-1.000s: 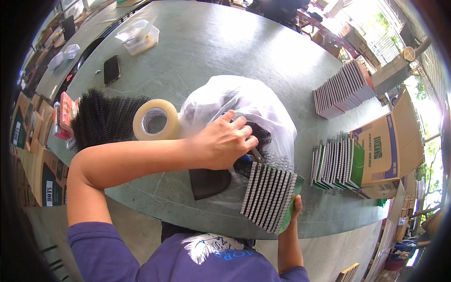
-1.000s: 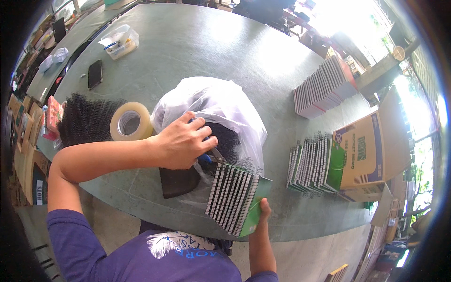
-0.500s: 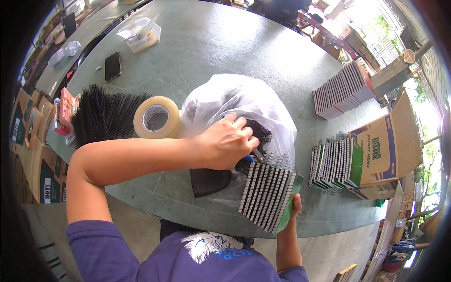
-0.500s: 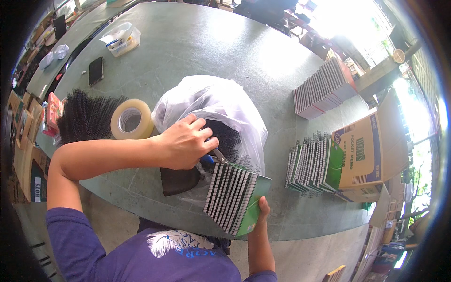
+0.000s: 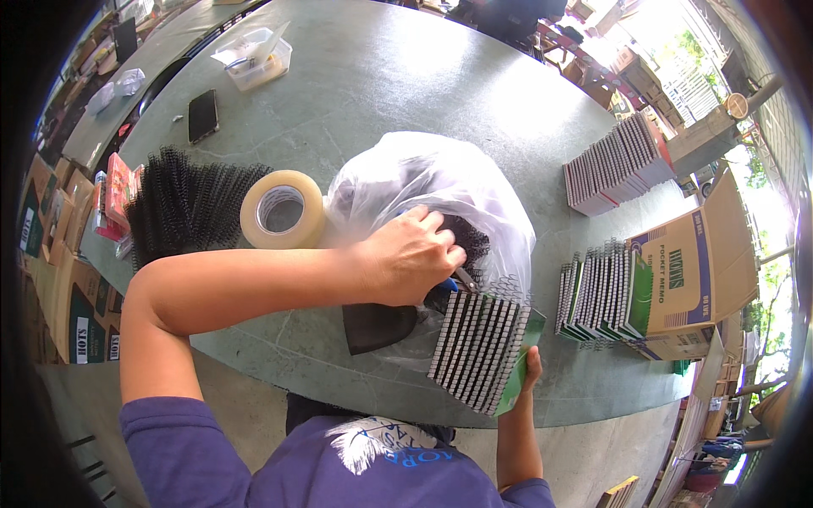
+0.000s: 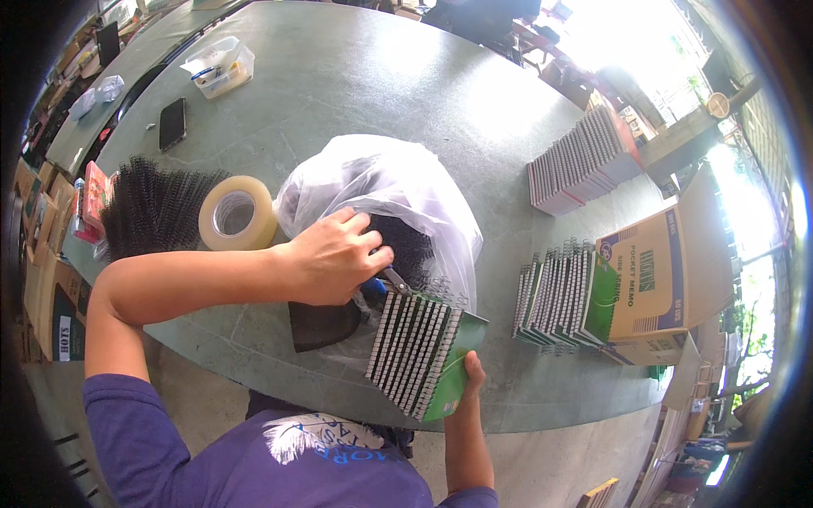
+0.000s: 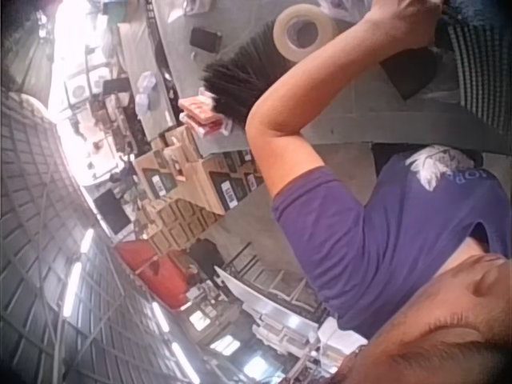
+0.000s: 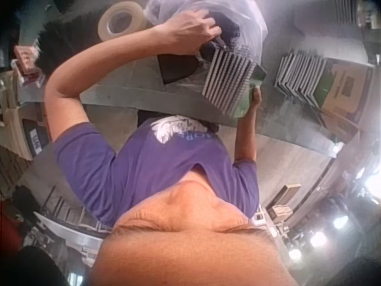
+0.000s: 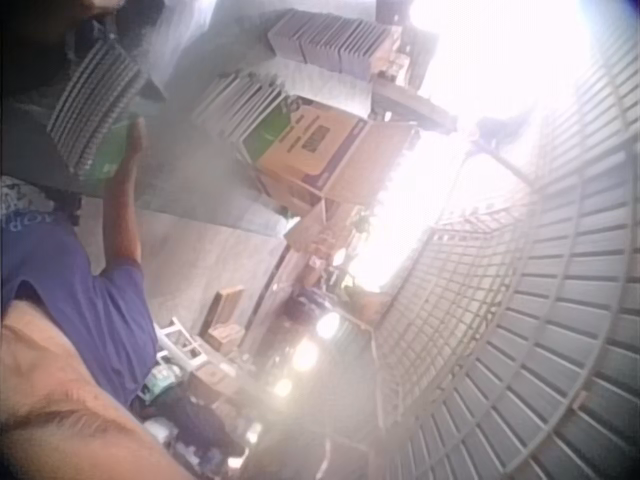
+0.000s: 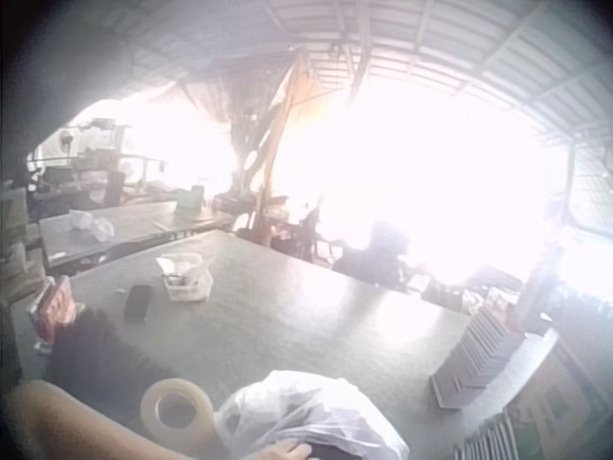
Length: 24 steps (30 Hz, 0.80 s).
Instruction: The person assembles spiral-bound notebooks by hand. They insert a black spiral coil into the holes of a green notebook cover, then use pliers to crimp the ends of the coil to secure it. The finished notebooks are stacked on the table.
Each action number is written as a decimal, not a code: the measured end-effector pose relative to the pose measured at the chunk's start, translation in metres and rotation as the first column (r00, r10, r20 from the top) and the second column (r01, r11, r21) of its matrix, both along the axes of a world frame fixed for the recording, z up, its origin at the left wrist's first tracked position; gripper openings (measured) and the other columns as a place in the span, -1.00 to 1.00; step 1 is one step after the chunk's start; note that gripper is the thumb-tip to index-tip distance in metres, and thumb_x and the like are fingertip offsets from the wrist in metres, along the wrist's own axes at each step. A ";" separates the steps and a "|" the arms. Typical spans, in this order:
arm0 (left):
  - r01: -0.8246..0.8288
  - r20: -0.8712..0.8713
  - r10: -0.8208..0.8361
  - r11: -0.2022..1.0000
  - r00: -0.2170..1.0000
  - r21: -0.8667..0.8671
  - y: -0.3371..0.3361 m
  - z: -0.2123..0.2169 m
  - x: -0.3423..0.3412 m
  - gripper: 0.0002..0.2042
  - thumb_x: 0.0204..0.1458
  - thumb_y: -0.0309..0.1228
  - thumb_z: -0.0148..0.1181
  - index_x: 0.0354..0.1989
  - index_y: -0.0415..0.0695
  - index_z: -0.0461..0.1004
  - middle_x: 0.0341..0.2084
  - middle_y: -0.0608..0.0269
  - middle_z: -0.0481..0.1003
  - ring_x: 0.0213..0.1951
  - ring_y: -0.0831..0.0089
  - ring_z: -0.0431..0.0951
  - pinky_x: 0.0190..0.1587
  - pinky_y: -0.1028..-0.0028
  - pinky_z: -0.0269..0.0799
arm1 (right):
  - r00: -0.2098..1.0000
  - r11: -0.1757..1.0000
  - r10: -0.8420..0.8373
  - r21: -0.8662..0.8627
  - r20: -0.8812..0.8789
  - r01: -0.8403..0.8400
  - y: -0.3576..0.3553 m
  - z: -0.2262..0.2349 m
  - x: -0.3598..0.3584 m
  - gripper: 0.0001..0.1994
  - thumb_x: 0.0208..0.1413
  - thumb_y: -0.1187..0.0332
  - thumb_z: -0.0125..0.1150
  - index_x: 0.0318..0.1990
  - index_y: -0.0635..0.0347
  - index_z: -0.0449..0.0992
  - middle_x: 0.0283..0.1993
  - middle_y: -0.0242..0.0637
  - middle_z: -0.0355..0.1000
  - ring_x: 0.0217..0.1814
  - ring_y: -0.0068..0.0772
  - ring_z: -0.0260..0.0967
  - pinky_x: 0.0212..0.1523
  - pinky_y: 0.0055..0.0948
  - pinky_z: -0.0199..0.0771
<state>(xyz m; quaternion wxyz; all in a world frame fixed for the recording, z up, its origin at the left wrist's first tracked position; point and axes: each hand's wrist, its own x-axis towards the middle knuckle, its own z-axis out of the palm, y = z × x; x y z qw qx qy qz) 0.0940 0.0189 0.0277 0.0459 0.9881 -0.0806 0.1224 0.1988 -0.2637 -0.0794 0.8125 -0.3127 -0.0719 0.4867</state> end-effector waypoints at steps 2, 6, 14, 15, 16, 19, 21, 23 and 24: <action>0.036 0.118 -0.041 0.998 0.992 0.047 0.001 0.001 0.001 -0.73 -0.31 -0.46 0.16 -0.33 -0.19 0.45 -0.40 0.08 0.46 -0.25 0.20 0.45 -0.12 0.29 0.30 | 1.000 1.000 0.014 0.028 -0.020 -0.014 0.002 0.000 0.001 -0.38 0.05 -0.01 0.04 0.06 0.41 0.30 -0.06 0.02 0.42 -0.14 -0.16 0.48 -0.13 -0.19 0.54; 0.056 0.099 -0.060 0.997 0.993 0.046 -0.002 0.003 0.002 -0.73 -0.32 -0.45 0.17 -0.34 -0.20 0.45 -0.40 0.07 0.46 -0.24 0.19 0.45 -0.12 0.29 0.30 | 0.999 0.999 0.032 0.028 0.025 -0.033 0.003 0.000 0.001 -0.39 0.05 -0.01 0.04 0.06 0.40 0.30 -0.07 0.01 0.42 -0.15 -0.18 0.48 -0.14 -0.20 0.55; -0.022 -0.137 0.016 0.999 0.990 -0.037 -0.005 0.001 0.001 -0.77 -0.31 -0.44 0.17 -0.39 -0.18 0.43 -0.41 0.11 0.45 -0.24 0.22 0.45 -0.18 0.28 0.29 | 0.998 0.996 -0.026 -0.088 0.048 0.030 0.003 0.002 -0.001 -0.38 0.05 -0.03 0.02 0.03 0.43 0.31 -0.11 0.02 0.44 -0.24 -0.20 0.50 -0.22 -0.25 0.58; -0.008 -0.066 0.007 1.000 0.998 -0.015 -0.004 0.001 -0.001 -0.77 -0.31 -0.44 0.17 -0.39 -0.18 0.42 -0.40 0.11 0.45 -0.24 0.22 0.45 -0.18 0.28 0.29 | 0.998 0.996 -0.017 -0.089 0.053 0.022 0.003 0.003 -0.001 -0.38 0.05 -0.03 0.03 0.03 0.44 0.31 -0.11 0.02 0.44 -0.24 -0.20 0.50 -0.23 -0.25 0.58; 0.004 0.004 -0.004 1.000 1.000 0.008 -0.004 0.002 -0.001 -0.77 -0.31 -0.45 0.17 -0.38 -0.18 0.42 -0.40 0.11 0.45 -0.24 0.22 0.45 -0.18 0.29 0.29 | 0.998 0.996 -0.008 -0.090 0.057 0.014 0.003 0.003 0.000 -0.38 0.05 -0.03 0.03 0.03 0.44 0.31 -0.11 0.03 0.44 -0.24 -0.20 0.51 -0.23 -0.25 0.58; 0.048 0.142 -0.052 0.998 0.988 0.031 -0.002 0.003 0.001 -0.75 -0.29 -0.45 0.17 -0.35 -0.19 0.43 -0.38 0.11 0.45 -0.24 0.22 0.45 -0.17 0.29 0.28 | 0.999 0.999 0.005 -0.048 0.049 -0.003 0.005 0.006 0.000 -0.38 0.04 -0.01 0.05 0.03 0.45 0.30 -0.11 0.04 0.44 -0.25 -0.19 0.51 -0.24 -0.24 0.59; 0.051 0.113 -0.053 0.998 0.992 0.022 -0.003 0.004 0.001 -0.73 -0.29 -0.45 0.17 -0.31 -0.20 0.44 -0.37 0.10 0.45 -0.23 0.21 0.45 -0.16 0.28 0.29 | 0.999 0.999 0.000 -0.035 0.039 0.001 0.007 0.007 -0.002 -0.38 0.04 0.00 0.06 0.04 0.46 0.30 -0.11 0.05 0.44 -0.24 -0.18 0.51 -0.24 -0.24 0.59; 0.051 0.034 -0.051 0.999 0.998 0.019 -0.004 0.006 0.002 -0.71 -0.28 -0.45 0.17 -0.28 -0.20 0.45 -0.38 0.09 0.46 -0.23 0.20 0.45 -0.15 0.27 0.29 | 0.999 0.998 -0.026 -0.053 0.037 0.028 0.009 0.007 -0.003 -0.38 0.03 0.02 0.08 0.04 0.46 0.29 -0.10 0.05 0.43 -0.23 -0.18 0.51 -0.23 -0.23 0.59; 0.049 -0.032 -0.048 0.999 0.998 0.021 -0.005 0.007 0.003 -0.70 -0.27 -0.45 0.17 -0.27 -0.21 0.45 -0.38 0.08 0.46 -0.23 0.20 0.46 -0.15 0.27 0.29 | 0.999 0.998 -0.025 -0.050 0.040 0.027 0.009 0.008 -0.004 -0.38 0.03 0.02 0.09 0.05 0.46 0.29 -0.10 0.05 0.43 -0.23 -0.18 0.51 -0.23 -0.23 0.59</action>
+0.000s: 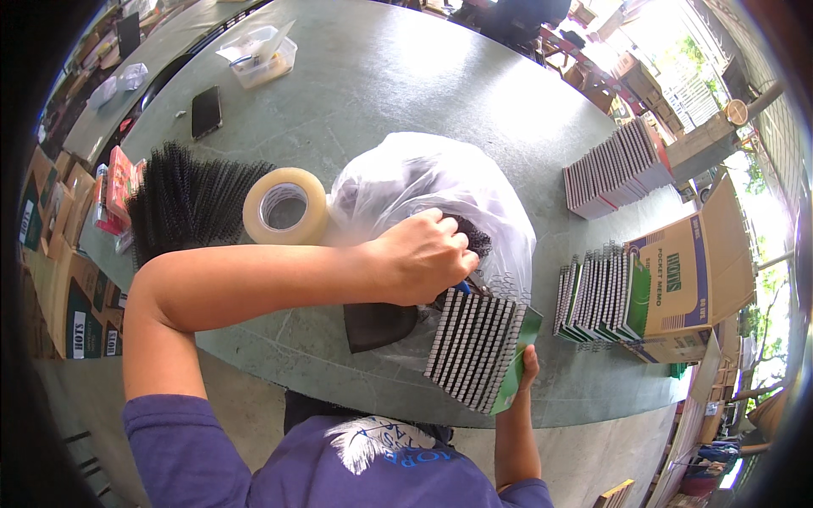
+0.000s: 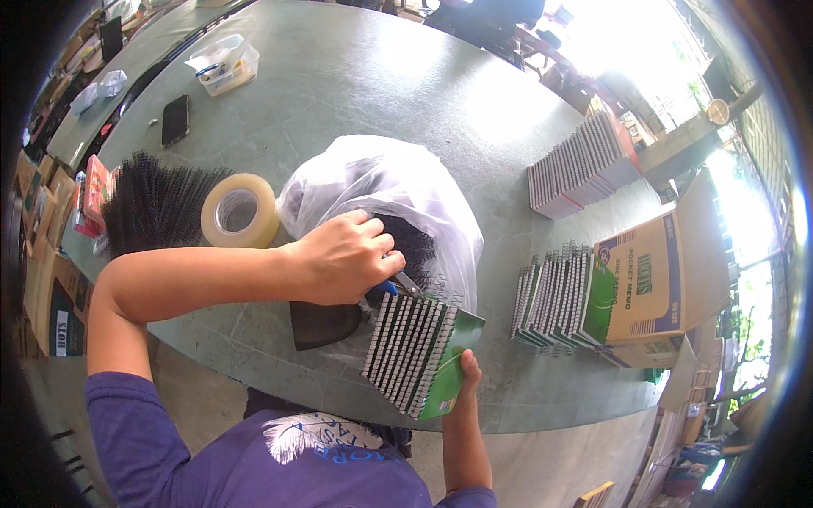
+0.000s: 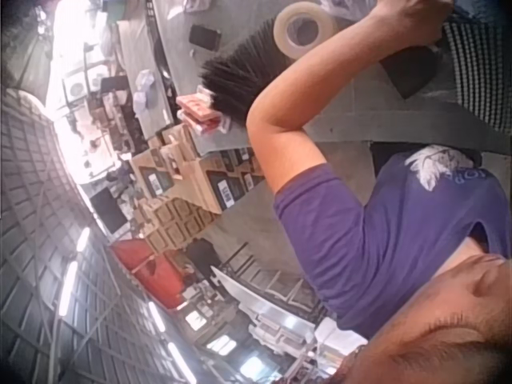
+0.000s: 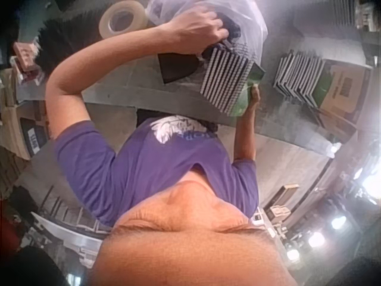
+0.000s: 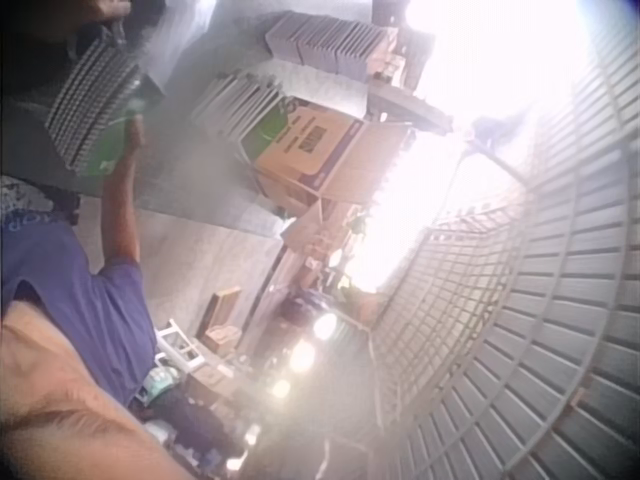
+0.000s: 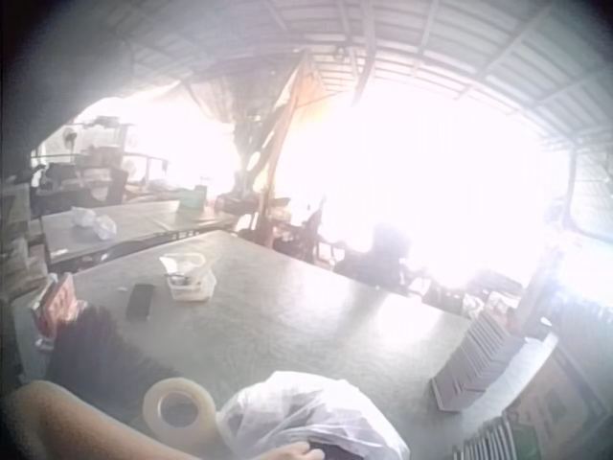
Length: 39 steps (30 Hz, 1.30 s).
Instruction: The person assembles spiral-bound notebooks by hand. They insert a black spiral coil into the holes of a green notebook cover, then use pliers to crimp the ends of the coil to secure it. The finished notebooks are stacked on the table.
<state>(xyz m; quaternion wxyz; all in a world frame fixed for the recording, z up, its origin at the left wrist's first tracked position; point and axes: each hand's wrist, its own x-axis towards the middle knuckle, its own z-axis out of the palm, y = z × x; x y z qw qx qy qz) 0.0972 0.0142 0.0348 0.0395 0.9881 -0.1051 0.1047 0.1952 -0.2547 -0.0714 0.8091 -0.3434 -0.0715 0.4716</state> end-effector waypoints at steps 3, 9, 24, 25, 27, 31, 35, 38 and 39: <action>-0.008 0.062 0.006 0.999 0.998 0.031 0.000 -0.001 -0.001 -0.72 -0.27 -0.44 0.18 -0.29 -0.21 0.45 -0.41 0.09 0.47 -0.26 0.22 0.47 -0.17 0.28 0.31 | 1.000 1.000 0.007 0.020 -0.002 -0.007 -0.001 0.000 0.000 -0.39 0.03 0.03 0.10 0.05 0.46 0.29 -0.10 0.05 0.43 -0.22 -0.18 0.51 -0.23 -0.23 0.59; 0.035 0.138 -0.043 0.997 0.989 0.062 -0.002 -0.003 -0.001 -0.77 -0.28 -0.43 0.19 -0.38 -0.21 0.45 -0.46 0.11 0.47 -0.31 0.27 0.47 -0.23 0.34 0.34 | 1.000 0.999 0.028 0.017 0.013 -0.029 -0.002 0.000 -0.001 -0.38 0.02 0.02 0.10 0.04 0.44 0.30 -0.11 0.03 0.44 -0.22 -0.18 0.51 -0.23 -0.24 0.59; 0.054 0.041 -0.054 0.999 0.998 -0.005 0.000 -0.003 -0.004 -0.77 -0.28 -0.43 0.17 -0.38 -0.22 0.45 -0.49 0.15 0.46 -0.31 0.26 0.48 -0.19 0.33 0.34 | 1.000 0.999 0.001 -0.032 0.018 0.000 0.003 0.009 -0.006 -0.41 0.04 0.03 0.07 0.00 0.48 0.32 -0.19 0.04 0.47 -0.32 -0.22 0.52 -0.32 -0.29 0.61; 0.027 0.009 -0.027 1.000 1.000 0.000 -0.001 -0.003 -0.004 -0.77 -0.28 -0.44 0.17 -0.37 -0.22 0.45 -0.48 0.15 0.46 -0.29 0.26 0.47 -0.17 0.33 0.33 | 1.000 0.999 -0.006 -0.039 0.019 0.007 0.003 0.010 -0.007 -0.41 0.04 0.04 0.07 0.00 0.48 0.32 -0.20 0.04 0.47 -0.32 -0.22 0.52 -0.32 -0.30 0.61; -0.037 -0.133 0.029 0.998 0.991 -0.060 -0.002 0.003 -0.004 -0.75 -0.28 -0.44 0.17 -0.35 -0.24 0.45 -0.45 0.12 0.46 -0.25 0.24 0.47 -0.13 0.32 0.31 | 1.000 0.998 -0.010 -0.054 0.021 0.011 0.003 0.011 -0.006 -0.42 0.04 0.04 0.07 -0.01 0.47 0.33 -0.20 0.03 0.47 -0.33 -0.23 0.52 -0.32 -0.31 0.61; -0.001 0.051 0.000 1.000 0.999 0.004 0.004 0.005 -0.001 -0.70 -0.29 -0.45 0.18 -0.30 -0.26 0.44 -0.40 0.05 0.46 -0.20 0.19 0.45 -0.06 0.28 0.28 | 0.999 0.997 -0.016 -0.072 0.046 0.020 0.001 0.007 -0.001 -0.43 0.03 0.03 0.07 -0.04 0.46 0.35 -0.21 0.00 0.48 -0.33 -0.24 0.52 -0.32 -0.32 0.61; 0.013 0.118 -0.015 1.000 0.993 0.017 -0.001 0.003 0.000 -0.68 -0.30 -0.44 0.19 -0.28 -0.27 0.44 -0.38 0.02 0.46 -0.19 0.17 0.44 -0.04 0.27 0.26 | 0.998 0.990 -0.056 -0.126 0.035 0.060 0.002 0.007 -0.003 -0.42 0.02 0.01 0.08 -0.04 0.44 0.36 -0.21 -0.02 0.48 -0.32 -0.24 0.52 -0.31 -0.31 0.60; 0.027 0.017 -0.027 1.000 0.999 -0.002 -0.002 0.002 0.001 -0.68 -0.29 -0.43 0.18 -0.27 -0.27 0.43 -0.37 0.01 0.45 -0.19 0.17 0.44 -0.07 0.27 0.28 | 0.999 0.996 0.011 -0.087 0.034 -0.008 -0.002 0.001 -0.001 -0.41 0.01 -0.01 0.09 -0.03 0.44 0.36 -0.20 -0.02 0.47 -0.32 -0.24 0.52 -0.28 -0.30 0.60; 0.032 -0.061 -0.034 0.999 0.998 -0.036 -0.003 0.004 0.001 -0.67 -0.28 -0.43 0.18 -0.26 -0.27 0.43 -0.36 0.01 0.45 -0.19 0.17 0.44 -0.08 0.27 0.29 | 0.997 0.994 0.015 -0.107 0.075 -0.007 0.001 0.008 -0.005 -0.39 0.00 -0.03 0.09 -0.03 0.44 0.35 -0.20 -0.02 0.47 -0.32 -0.25 0.51 -0.29 -0.31 0.60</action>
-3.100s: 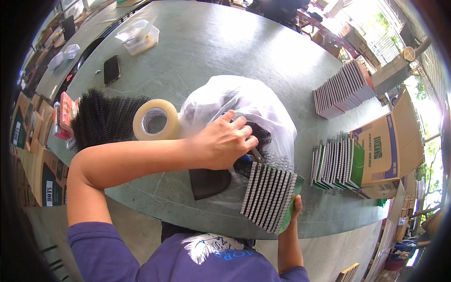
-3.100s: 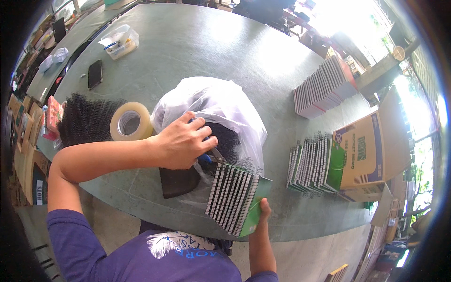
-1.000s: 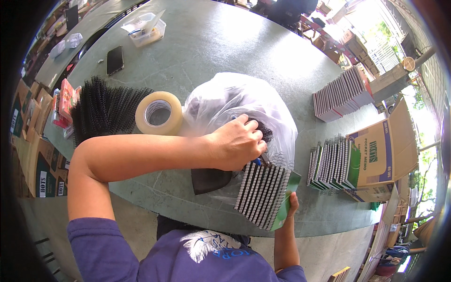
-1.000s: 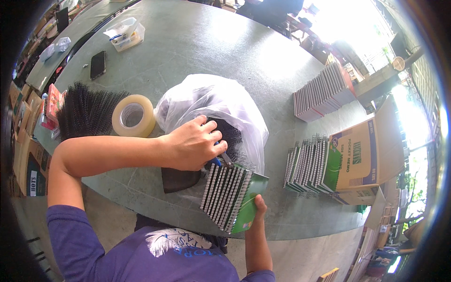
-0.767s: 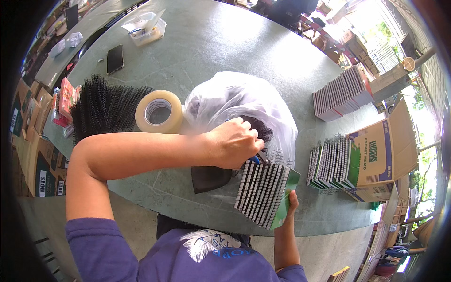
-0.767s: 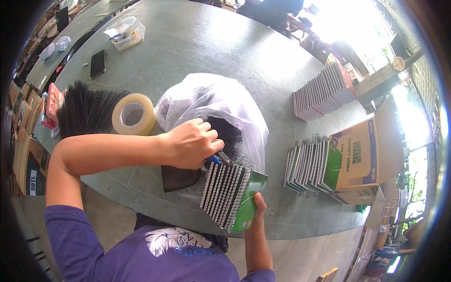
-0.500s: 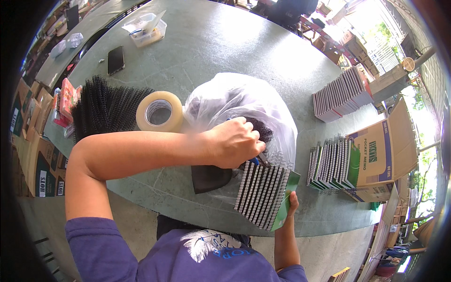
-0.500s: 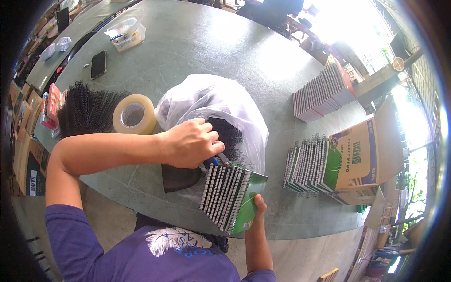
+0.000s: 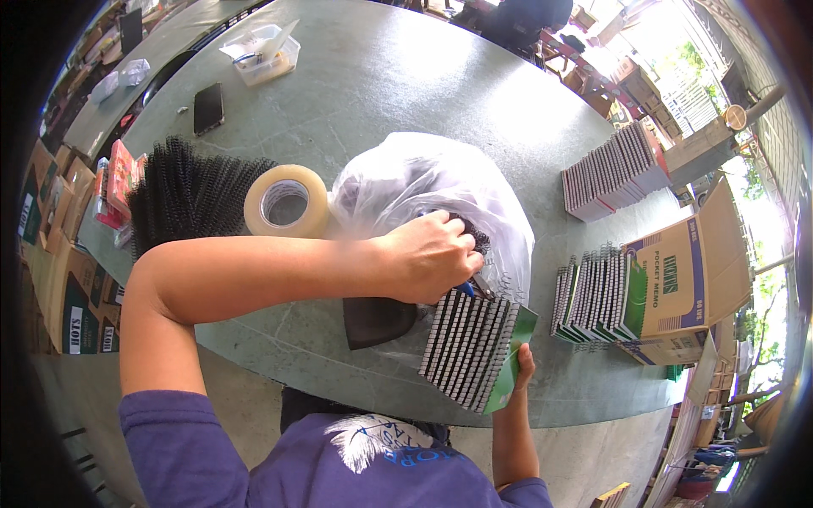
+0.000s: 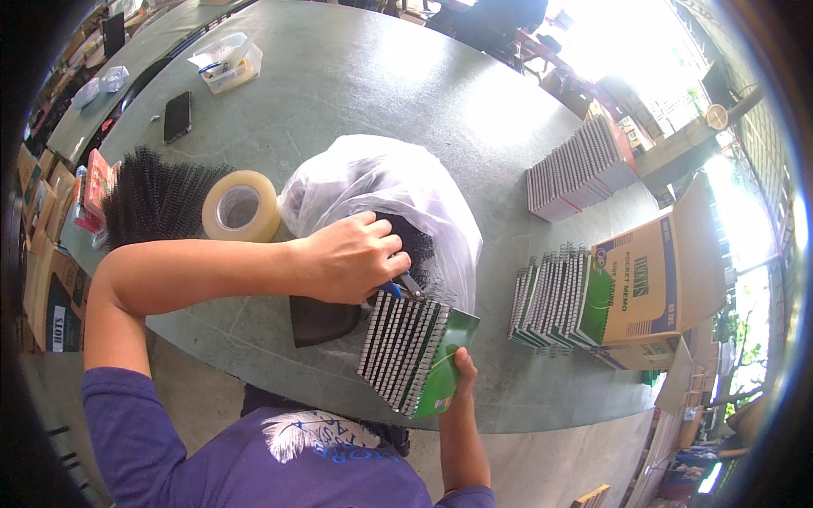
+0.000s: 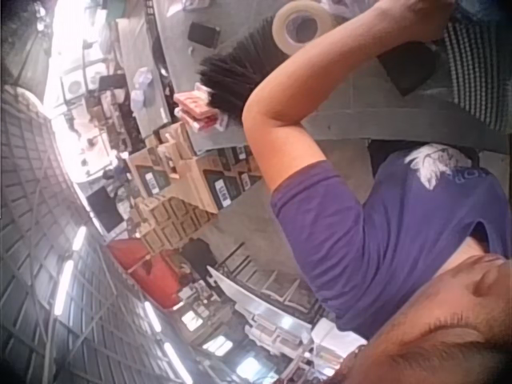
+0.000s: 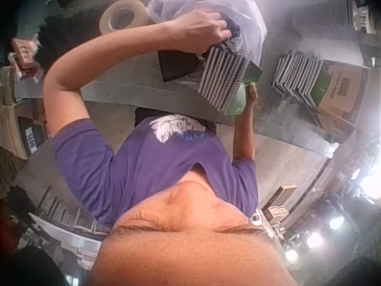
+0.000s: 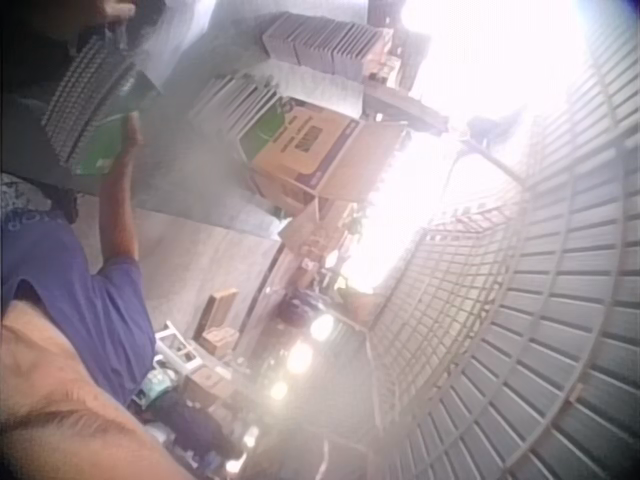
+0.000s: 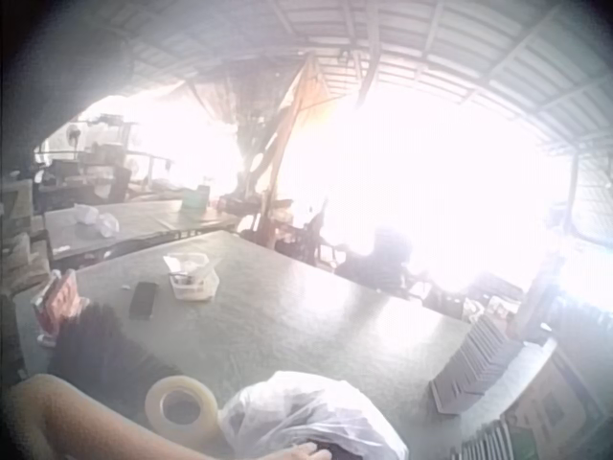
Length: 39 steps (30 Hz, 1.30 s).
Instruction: The person assembles spiral-bound notebooks by hand. They insert a black spiral coil into the holes of a green notebook cover, then use pliers to crimp the ends of the coil to secure it. The finished notebooks are stacked on the table.
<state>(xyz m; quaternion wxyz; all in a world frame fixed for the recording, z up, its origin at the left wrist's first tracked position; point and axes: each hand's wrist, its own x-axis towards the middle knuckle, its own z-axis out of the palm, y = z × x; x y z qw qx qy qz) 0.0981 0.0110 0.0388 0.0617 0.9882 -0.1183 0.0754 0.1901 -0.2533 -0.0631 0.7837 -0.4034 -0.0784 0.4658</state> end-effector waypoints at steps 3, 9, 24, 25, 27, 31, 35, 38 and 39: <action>-0.012 -0.090 0.010 1.000 0.996 -0.016 -0.001 0.004 -0.001 -0.69 -0.27 -0.43 0.18 -0.27 -0.26 0.43 -0.38 0.04 0.44 -0.22 0.19 0.44 -0.13 0.29 0.31 | 0.999 1.000 -0.009 0.014 -0.052 0.010 0.002 0.002 -0.003 -0.38 -0.01 -0.03 0.10 -0.03 0.44 0.35 -0.19 -0.02 0.47 -0.32 -0.25 0.51 -0.31 -0.31 0.60; 0.011 0.288 -0.027 0.998 0.957 0.060 0.003 -0.002 -0.004 -0.78 -0.27 -0.44 0.17 -0.38 -0.22 0.43 -0.47 0.14 0.45 -0.29 0.26 0.46 -0.20 0.35 0.34 | 0.992 0.997 0.070 0.036 -0.103 -0.067 -0.007 -0.006 0.007 -0.33 -0.10 0.00 0.20 0.03 0.42 0.30 -0.09 0.01 0.42 -0.18 -0.15 0.47 -0.15 -0.24 0.53; -0.017 0.181 0.014 1.000 0.983 0.017 0.005 0.002 0.000 -0.65 -0.29 -0.45 0.15 -0.22 -0.23 0.45 -0.30 0.08 0.46 -0.14 0.22 0.43 -0.03 0.28 0.25 | 0.999 0.999 -0.029 -0.018 -0.018 0.029 0.002 0.001 0.001 -0.41 0.01 0.02 0.09 -0.03 0.45 0.34 -0.20 -0.01 0.47 -0.32 -0.23 0.52 -0.31 -0.30 0.60; -0.004 0.160 0.000 1.000 0.987 0.023 0.005 0.003 0.000 -0.63 -0.29 -0.45 0.16 -0.19 -0.22 0.45 -0.28 0.08 0.46 -0.12 0.21 0.42 -0.01 0.26 0.23 | 0.999 1.000 -0.023 -0.010 -0.028 0.023 0.002 -0.002 0.002 -0.41 0.01 0.02 0.09 -0.03 0.45 0.34 -0.20 -0.01 0.47 -0.32 -0.23 0.52 -0.31 -0.30 0.60; -0.012 0.203 0.002 0.999 0.979 0.048 0.003 0.001 0.001 -0.63 -0.30 -0.45 0.16 -0.20 -0.22 0.45 -0.28 0.08 0.46 -0.12 0.21 0.42 -0.02 0.25 0.23 | 0.999 1.000 -0.013 0.006 -0.044 0.013 0.001 -0.007 0.004 -0.42 0.01 0.01 0.10 -0.04 0.45 0.35 -0.20 -0.01 0.47 -0.32 -0.23 0.52 -0.30 -0.29 0.60; -0.024 0.205 0.006 0.996 0.979 0.085 0.002 0.001 0.000 -0.64 -0.30 -0.45 0.15 -0.21 -0.22 0.45 -0.26 0.10 0.45 -0.12 0.23 0.42 -0.03 0.22 0.23 | 0.999 0.999 -0.035 -0.037 -0.030 0.034 -0.001 -0.005 0.004 -0.43 0.01 0.02 0.10 -0.04 0.44 0.36 -0.20 -0.02 0.47 -0.33 -0.22 0.51 -0.28 -0.27 0.59; -0.067 0.026 0.065 0.994 0.998 0.082 0.011 0.005 0.002 -0.65 -0.30 -0.44 0.16 -0.22 -0.22 0.45 -0.27 0.08 0.45 -0.11 0.22 0.42 -0.02 0.20 0.23 | 0.997 0.997 -0.066 -0.032 -0.038 0.065 0.001 -0.002 0.003 -0.45 0.02 0.04 0.10 -0.05 0.44 0.36 -0.21 -0.02 0.48 -0.33 -0.21 0.51 -0.29 -0.27 0.59; -0.160 0.051 0.153 0.965 0.987 0.207 0.028 0.007 -0.003 -0.63 -0.33 -0.43 0.18 -0.22 -0.20 0.46 -0.27 0.05 0.44 -0.11 0.20 0.41 -0.03 0.20 0.22 | 0.997 0.997 -0.071 -0.007 -0.043 0.070 0.003 0.006 0.001 -0.46 0.02 0.05 0.10 -0.06 0.43 0.38 -0.22 -0.02 0.48 -0.34 -0.22 0.51 -0.30 -0.28 0.59; -0.142 0.083 0.132 0.981 0.988 0.131 0.025 0.008 -0.003 -0.63 -0.33 -0.43 0.18 -0.21 -0.20 0.46 -0.26 0.05 0.44 -0.10 0.19 0.41 -0.03 0.21 0.22 | 0.997 0.998 -0.063 0.001 -0.035 0.063 0.004 0.007 0.001 -0.46 0.02 0.04 0.10 -0.06 0.43 0.38 -0.22 -0.02 0.49 -0.34 -0.22 0.51 -0.31 -0.29 0.59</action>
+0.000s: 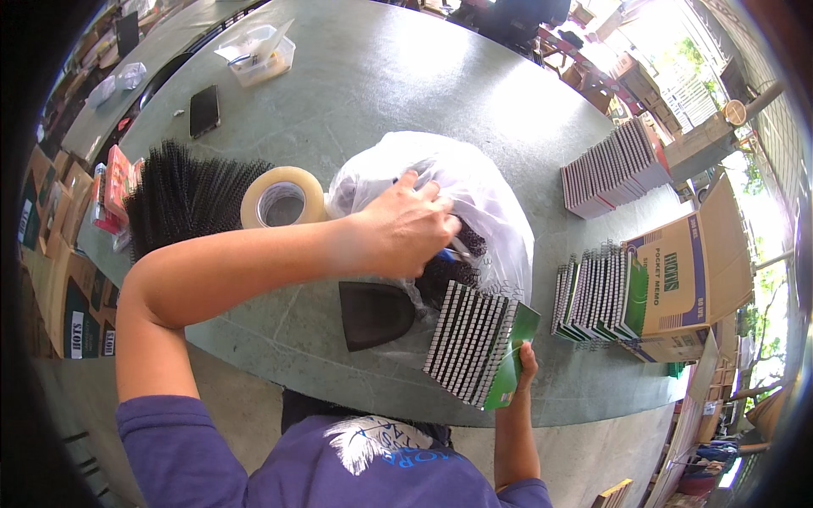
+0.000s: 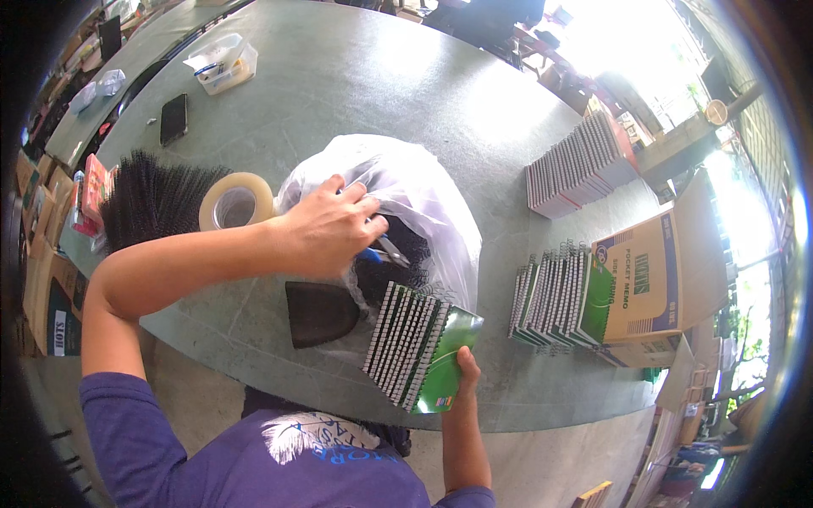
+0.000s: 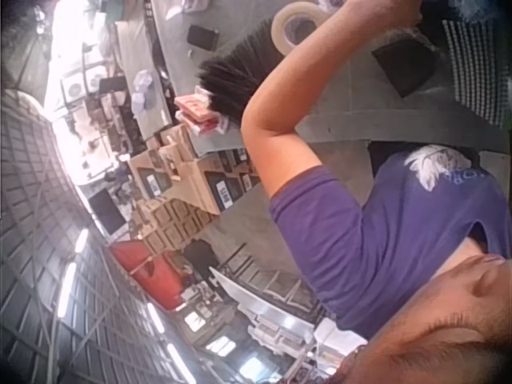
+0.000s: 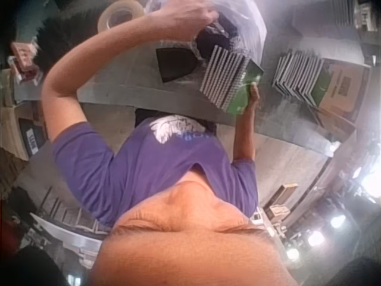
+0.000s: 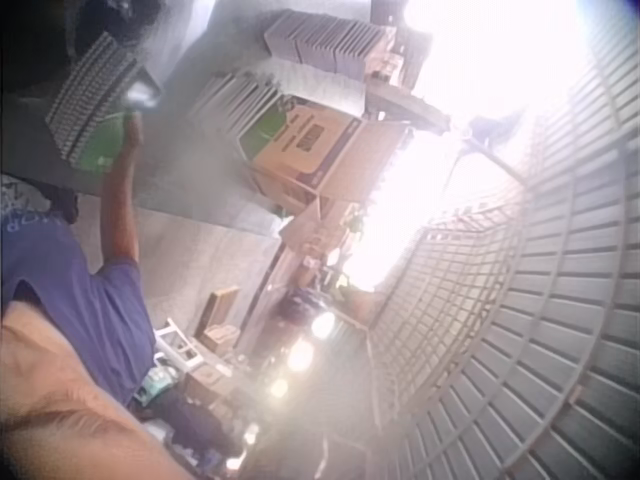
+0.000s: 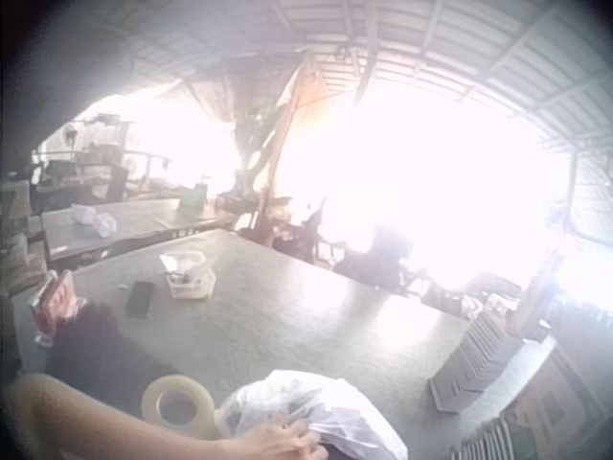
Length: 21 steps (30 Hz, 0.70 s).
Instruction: The person assembles spiral-bound notebooks by hand. They insert a black spiral coil into the holes of a green notebook cover, then use pliers to crimp the ends of the coil to secure it. The finished notebooks are stacked on the table.
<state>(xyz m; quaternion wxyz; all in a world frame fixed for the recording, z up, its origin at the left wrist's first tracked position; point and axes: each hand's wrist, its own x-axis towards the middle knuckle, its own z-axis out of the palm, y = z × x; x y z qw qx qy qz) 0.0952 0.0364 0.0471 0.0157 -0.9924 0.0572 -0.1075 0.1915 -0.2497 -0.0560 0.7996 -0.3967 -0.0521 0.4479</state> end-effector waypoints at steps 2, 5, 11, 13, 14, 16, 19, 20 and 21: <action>0.058 0.089 -0.045 0.988 0.995 -0.144 -0.013 0.005 -0.001 -0.62 -0.32 -0.44 0.19 -0.20 -0.20 0.46 -0.25 0.04 0.44 -0.10 0.19 0.41 -0.04 0.21 0.22 | 1.000 1.000 0.009 -0.021 -0.018 -0.009 -0.001 -0.002 0.001 -0.47 0.02 0.06 0.10 -0.07 0.42 0.38 -0.22 -0.02 0.48 -0.34 -0.21 0.52 -0.31 -0.28 0.59; 0.110 0.030 -0.107 0.985 0.994 -0.129 -0.022 0.005 0.001 -0.62 -0.30 -0.45 0.19 -0.18 -0.20 0.46 -0.22 0.04 0.45 -0.08 0.20 0.40 -0.04 0.22 0.22 | 0.998 0.999 0.037 -0.025 -0.041 -0.038 -0.001 -0.006 0.003 -0.49 0.02 0.09 0.10 -0.06 0.42 0.38 -0.20 -0.01 0.48 -0.32 -0.21 0.52 -0.29 -0.27 0.60; 0.101 0.073 -0.098 0.995 0.992 -0.027 -0.023 0.005 -0.001 -0.61 -0.29 -0.45 0.19 -0.17 -0.20 0.46 -0.21 0.04 0.46 -0.09 0.23 0.40 -0.04 0.23 0.21 | 0.997 0.997 0.081 0.019 -0.013 -0.081 -0.001 -0.007 0.003 -0.49 0.02 0.10 0.10 -0.04 0.42 0.36 -0.20 -0.01 0.48 -0.30 -0.21 0.52 -0.29 -0.28 0.60; 0.104 0.066 -0.102 0.994 0.993 -0.027 -0.023 0.005 0.000 -0.62 -0.29 -0.45 0.19 -0.17 -0.20 0.46 -0.22 0.04 0.46 -0.09 0.23 0.40 -0.04 0.23 0.21 | 0.996 0.996 0.081 0.026 -0.025 -0.081 -0.003 -0.008 0.004 -0.49 0.02 0.11 0.10 -0.04 0.42 0.36 -0.19 -0.01 0.48 -0.30 -0.20 0.52 -0.29 -0.28 0.60; 0.103 0.063 -0.101 0.994 0.993 -0.026 -0.022 0.005 0.000 -0.62 -0.29 -0.46 0.19 -0.18 -0.20 0.46 -0.22 0.05 0.46 -0.09 0.23 0.40 -0.04 0.23 0.21 | 0.996 0.996 0.085 0.030 -0.031 -0.084 -0.002 -0.008 0.004 -0.49 0.01 0.11 0.11 -0.04 0.42 0.36 -0.19 -0.01 0.48 -0.30 -0.20 0.52 -0.29 -0.28 0.60; 0.098 0.043 -0.097 0.995 0.994 -0.029 -0.022 0.006 0.000 -0.64 -0.28 -0.45 0.19 -0.19 -0.20 0.47 -0.22 0.05 0.46 -0.09 0.24 0.40 -0.05 0.23 0.21 | 0.998 0.998 0.063 -0.005 -0.030 -0.063 -0.002 -0.007 0.003 -0.48 0.00 0.10 0.12 -0.04 0.42 0.36 -0.19 0.00 0.47 -0.30 -0.20 0.52 -0.29 -0.28 0.60; 0.108 0.014 -0.108 0.994 0.994 0.001 -0.021 0.008 0.001 -0.67 -0.26 -0.46 0.18 -0.21 -0.20 0.47 -0.23 0.06 0.47 -0.09 0.24 0.40 -0.04 0.23 0.22 | 0.999 0.996 0.044 -0.076 -0.009 -0.044 -0.004 -0.007 0.002 -0.46 -0.03 0.09 0.14 -0.04 0.42 0.36 -0.19 0.00 0.47 -0.30 -0.19 0.51 -0.27 -0.27 0.59; 0.113 0.002 -0.113 0.993 0.994 0.016 -0.020 0.009 0.000 -0.67 -0.26 -0.46 0.17 -0.22 -0.20 0.47 -0.23 0.06 0.47 -0.09 0.24 0.41 -0.04 0.23 0.22 | 0.999 0.994 0.041 -0.103 -0.001 -0.041 -0.004 -0.008 0.002 -0.45 -0.04 0.08 0.15 -0.04 0.42 0.35 -0.19 0.00 0.47 -0.30 -0.19 0.51 -0.27 -0.26 0.59; 0.087 0.046 -0.089 0.995 0.995 0.038 -0.021 0.010 0.000 -0.68 -0.25 -0.46 0.17 -0.22 -0.21 0.47 -0.23 0.07 0.47 -0.08 0.24 0.41 -0.02 0.22 0.22 | 0.999 0.991 0.047 -0.128 0.001 -0.047 -0.003 -0.006 0.001 -0.43 -0.06 0.07 0.17 -0.03 0.43 0.35 -0.18 0.01 0.46 -0.28 -0.18 0.50 -0.24 -0.25 0.58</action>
